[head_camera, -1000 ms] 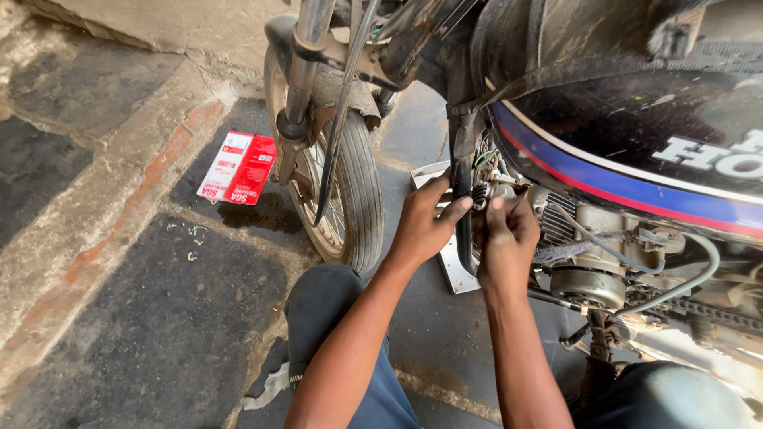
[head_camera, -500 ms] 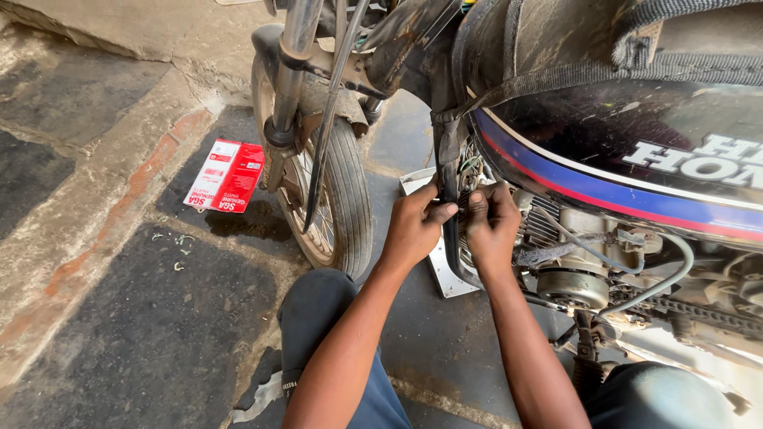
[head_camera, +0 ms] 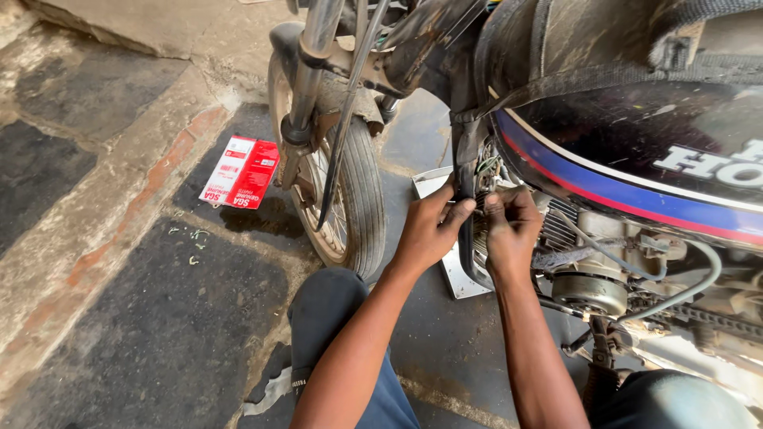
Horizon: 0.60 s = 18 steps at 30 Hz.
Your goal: The person sits on the ground and works on the engine area of a motorcycle, using a wrench to tighten bolts and adjusting wires near the engine block.
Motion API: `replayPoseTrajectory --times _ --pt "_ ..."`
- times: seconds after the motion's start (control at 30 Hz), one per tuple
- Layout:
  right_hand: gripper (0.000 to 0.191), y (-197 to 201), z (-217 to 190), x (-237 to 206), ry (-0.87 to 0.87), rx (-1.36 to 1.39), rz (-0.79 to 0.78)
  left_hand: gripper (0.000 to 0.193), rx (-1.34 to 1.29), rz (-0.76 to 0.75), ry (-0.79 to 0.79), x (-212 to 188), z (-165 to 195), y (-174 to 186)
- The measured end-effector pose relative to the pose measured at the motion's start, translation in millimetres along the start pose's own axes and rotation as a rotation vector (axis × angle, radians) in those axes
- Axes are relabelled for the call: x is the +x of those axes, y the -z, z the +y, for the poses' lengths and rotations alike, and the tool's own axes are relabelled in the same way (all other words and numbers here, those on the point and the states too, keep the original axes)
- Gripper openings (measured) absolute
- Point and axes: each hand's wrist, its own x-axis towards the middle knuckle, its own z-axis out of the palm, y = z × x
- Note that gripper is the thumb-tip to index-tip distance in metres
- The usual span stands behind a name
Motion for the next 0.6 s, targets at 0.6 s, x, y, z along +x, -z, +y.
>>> replayPoseTrajectory --times 0.6 --pt "0.006 10.5 -65.6 -22.2 -0.527 0.440 -0.025 0.023 -0.004 -0.004 -0.003 3.4 -1.7 -2.0"
